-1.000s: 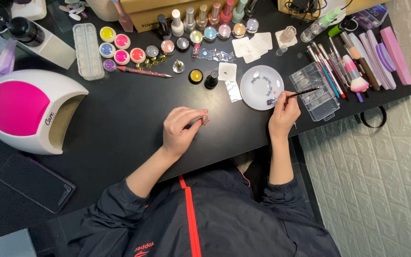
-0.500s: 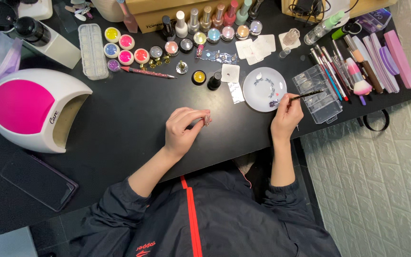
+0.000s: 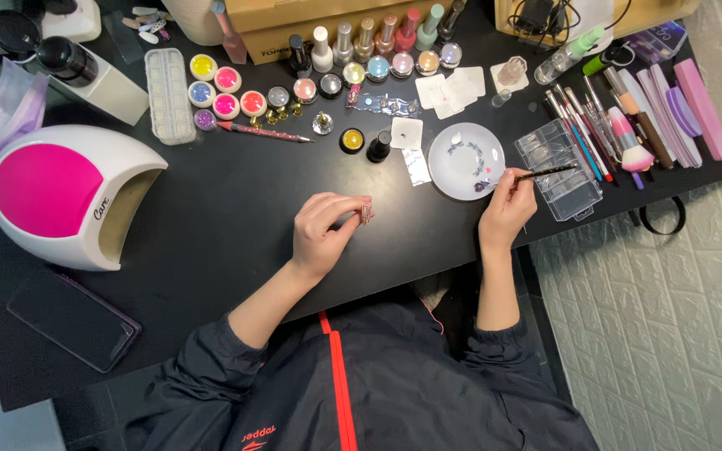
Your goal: The person uses a fine brush to apply dark nail polish onto a single artificial nail held in the left hand. The person repeatedly dips the brush into a small container of polish and carefully paints the nail surface.
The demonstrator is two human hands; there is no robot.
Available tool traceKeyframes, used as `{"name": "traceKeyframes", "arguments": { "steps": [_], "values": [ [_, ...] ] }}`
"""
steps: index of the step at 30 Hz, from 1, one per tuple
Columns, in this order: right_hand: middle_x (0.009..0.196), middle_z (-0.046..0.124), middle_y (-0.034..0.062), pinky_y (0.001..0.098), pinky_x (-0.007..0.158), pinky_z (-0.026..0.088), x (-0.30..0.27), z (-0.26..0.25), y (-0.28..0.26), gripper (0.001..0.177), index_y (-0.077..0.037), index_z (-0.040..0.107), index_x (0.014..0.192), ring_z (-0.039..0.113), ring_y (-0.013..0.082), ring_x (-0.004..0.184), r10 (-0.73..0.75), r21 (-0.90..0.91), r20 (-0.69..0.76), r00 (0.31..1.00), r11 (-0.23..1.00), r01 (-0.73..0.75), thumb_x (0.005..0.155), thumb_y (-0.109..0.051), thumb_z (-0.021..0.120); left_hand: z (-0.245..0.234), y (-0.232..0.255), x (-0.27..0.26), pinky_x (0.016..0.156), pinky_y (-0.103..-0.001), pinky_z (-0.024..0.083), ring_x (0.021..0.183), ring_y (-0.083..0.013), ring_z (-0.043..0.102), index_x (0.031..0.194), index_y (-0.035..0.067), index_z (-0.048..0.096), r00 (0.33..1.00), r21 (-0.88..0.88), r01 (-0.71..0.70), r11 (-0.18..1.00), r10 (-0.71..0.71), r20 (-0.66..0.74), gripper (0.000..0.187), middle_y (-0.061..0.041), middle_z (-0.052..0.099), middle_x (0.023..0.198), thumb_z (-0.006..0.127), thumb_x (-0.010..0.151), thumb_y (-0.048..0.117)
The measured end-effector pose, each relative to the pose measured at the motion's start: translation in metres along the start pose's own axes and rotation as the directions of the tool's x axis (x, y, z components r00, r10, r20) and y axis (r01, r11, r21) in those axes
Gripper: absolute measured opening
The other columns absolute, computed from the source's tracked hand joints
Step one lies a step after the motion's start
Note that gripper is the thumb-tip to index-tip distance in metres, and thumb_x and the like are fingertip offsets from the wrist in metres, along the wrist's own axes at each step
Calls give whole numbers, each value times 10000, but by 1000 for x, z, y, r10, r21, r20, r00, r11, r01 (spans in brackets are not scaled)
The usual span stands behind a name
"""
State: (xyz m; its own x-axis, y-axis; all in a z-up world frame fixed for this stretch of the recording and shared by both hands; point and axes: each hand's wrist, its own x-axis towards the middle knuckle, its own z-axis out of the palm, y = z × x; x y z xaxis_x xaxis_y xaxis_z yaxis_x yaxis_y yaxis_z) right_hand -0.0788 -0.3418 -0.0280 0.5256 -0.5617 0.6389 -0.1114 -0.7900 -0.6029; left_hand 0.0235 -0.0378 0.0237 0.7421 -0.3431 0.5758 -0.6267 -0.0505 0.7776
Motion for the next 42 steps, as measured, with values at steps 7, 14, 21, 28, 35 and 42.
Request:
{"name": "traceKeyframes", "arguments": {
  "steps": [7, 14, 21, 28, 35, 42],
  "values": [
    [732, 599, 170, 378, 682, 522, -3, 1, 5, 230, 19, 660, 1016, 636, 334, 678, 17, 28, -24, 1000, 999, -16, 1152, -123, 540, 2, -7, -5, 898, -335, 561, 832, -188, 761, 1003, 157, 791, 1000, 14, -5, 1000, 6, -10, 203, 40, 807, 963, 836, 843, 41],
    [718, 599, 210, 420, 701, 539, 2, 0, -3, 208, 79, 670, 976, 617, 403, 651, -61, 23, -123, 990, 998, 64, 1120, -46, 585, -4, 0, 3, 872, -341, 563, 829, -211, 757, 1002, 161, 785, 999, -21, -4, 1000, 3, -32, 218, 32, 806, 967, 817, 847, 12],
    [679, 555, 86, 302, 640, 476, 29, 16, -59, 253, 45, 665, 1033, 531, 177, 605, -14, 371, -26, 1000, 928, 22, 1148, -114, 505, -21, 25, 24, 846, -341, 582, 834, -217, 765, 990, 125, 783, 993, -146, 80, 986, -91, -75, 236, -10, 805, 961, 818, 834, -48],
    [738, 590, 140, 321, 619, 504, 68, 43, -148, 263, 75, 659, 979, 595, 222, 634, -254, 657, 81, 964, 741, 140, 1107, -120, 537, -44, 48, 65, 783, -341, 626, 822, -243, 762, 1012, 94, 773, 990, -188, 59, 980, -82, -117, 199, -44, 775, 969, 762, 899, -70],
    [866, 524, 189, 371, 611, 534, 94, 64, -223, 169, 90, 552, 1040, 578, 269, 674, -291, 861, -71, 954, 466, 206, 1080, -75, 542, -59, 64, 103, 812, -361, 631, 886, -230, 774, 1095, 96, 762, 980, -277, -4, 961, -51, -193, 135, -68, 757, 1072, 691, 996, 35],
    [913, 416, 113, 484, 636, 633, 88, 71, -280, 185, 52, 474, 1135, 628, 308, 723, -100, 961, -125, 987, 234, 145, 1113, -131, 465, -54, 71, 119, 876, -358, 609, 889, -247, 796, 1120, 71, 739, 962, -308, -22, 951, -63, -264, 135, -85, 767, 1011, 623, 1052, 76]
  ]
}}
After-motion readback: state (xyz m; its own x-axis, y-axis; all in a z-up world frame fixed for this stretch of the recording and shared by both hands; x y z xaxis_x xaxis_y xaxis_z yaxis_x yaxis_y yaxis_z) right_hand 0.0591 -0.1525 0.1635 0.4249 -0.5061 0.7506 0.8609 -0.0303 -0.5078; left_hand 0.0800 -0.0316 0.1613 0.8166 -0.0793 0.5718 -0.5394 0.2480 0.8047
